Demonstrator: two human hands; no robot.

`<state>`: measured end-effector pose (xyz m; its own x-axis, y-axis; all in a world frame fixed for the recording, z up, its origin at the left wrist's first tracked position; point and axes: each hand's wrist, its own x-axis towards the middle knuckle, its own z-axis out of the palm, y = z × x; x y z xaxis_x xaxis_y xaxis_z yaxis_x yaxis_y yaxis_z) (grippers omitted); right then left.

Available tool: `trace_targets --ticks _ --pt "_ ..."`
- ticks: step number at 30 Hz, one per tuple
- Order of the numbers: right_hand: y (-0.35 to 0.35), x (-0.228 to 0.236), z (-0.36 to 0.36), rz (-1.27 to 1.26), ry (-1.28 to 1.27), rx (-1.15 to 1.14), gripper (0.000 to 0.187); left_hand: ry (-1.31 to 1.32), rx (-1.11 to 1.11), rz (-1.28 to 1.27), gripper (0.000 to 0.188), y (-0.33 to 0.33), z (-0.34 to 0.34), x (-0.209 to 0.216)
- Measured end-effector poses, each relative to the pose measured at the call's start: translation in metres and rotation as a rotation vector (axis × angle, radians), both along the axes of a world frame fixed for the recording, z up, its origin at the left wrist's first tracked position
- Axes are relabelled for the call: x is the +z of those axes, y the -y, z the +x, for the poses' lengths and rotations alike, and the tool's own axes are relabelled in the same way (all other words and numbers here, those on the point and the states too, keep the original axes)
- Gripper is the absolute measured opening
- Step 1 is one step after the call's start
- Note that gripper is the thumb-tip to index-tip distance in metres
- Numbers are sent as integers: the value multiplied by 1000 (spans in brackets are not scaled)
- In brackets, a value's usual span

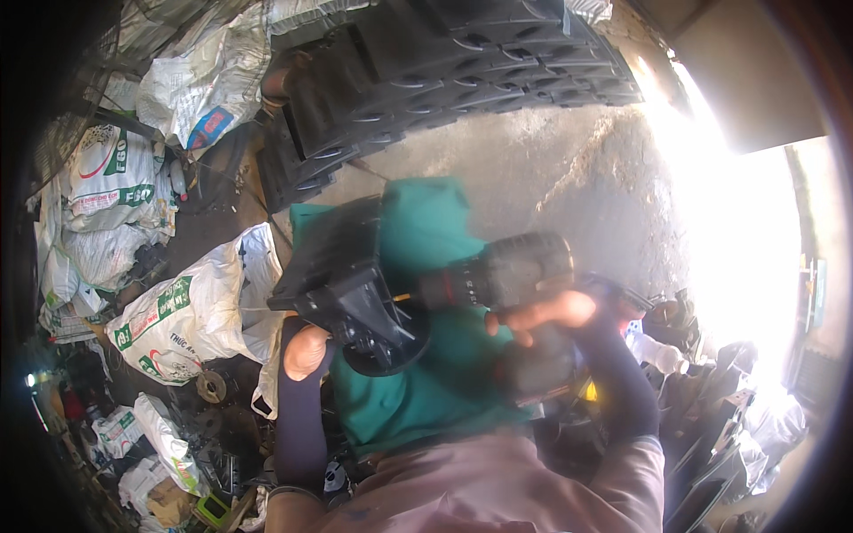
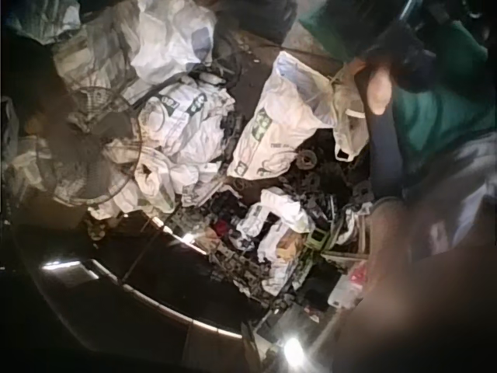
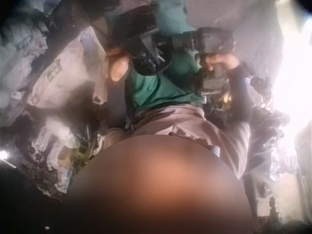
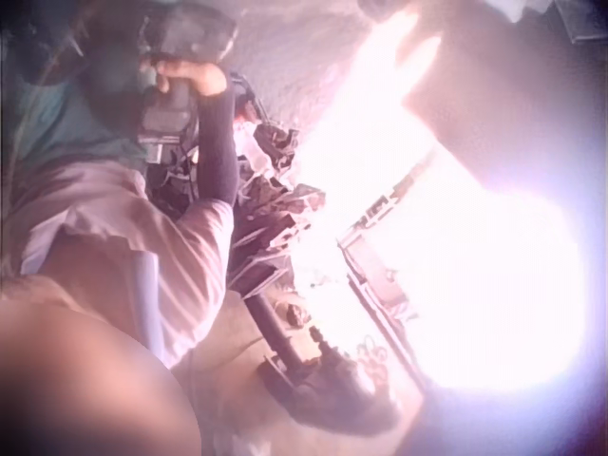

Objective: The person uses a power drill to deburr a black plastic part, then switches to a sanding block and a scraper to smooth and clean the surface. The person handles the part repeatedly, flipping it to work on different areas.

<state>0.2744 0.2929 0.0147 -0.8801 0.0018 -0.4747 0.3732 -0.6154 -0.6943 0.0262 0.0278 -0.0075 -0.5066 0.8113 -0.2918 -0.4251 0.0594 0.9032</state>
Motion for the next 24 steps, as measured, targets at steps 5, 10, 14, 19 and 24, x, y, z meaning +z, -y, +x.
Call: trace_targets --ticks 5,10,14,19,24 --pt "0 -18 9 82 -68 78 54 74 60 29 27 -4 5 -5" --pt "-2 -20 9 75 -69 57 56 21 -42 -47 25 5 -8 -24" --pt "0 -15 5 44 -51 26 57 37 -85 20 30 -1 -8 -10" --pt "0 -10 3 53 -43 16 57 103 -146 -17 25 -16 -8 12" --pt "-1 -8 4 78 -27 24 58 125 -168 20 44 -18 -13 2"
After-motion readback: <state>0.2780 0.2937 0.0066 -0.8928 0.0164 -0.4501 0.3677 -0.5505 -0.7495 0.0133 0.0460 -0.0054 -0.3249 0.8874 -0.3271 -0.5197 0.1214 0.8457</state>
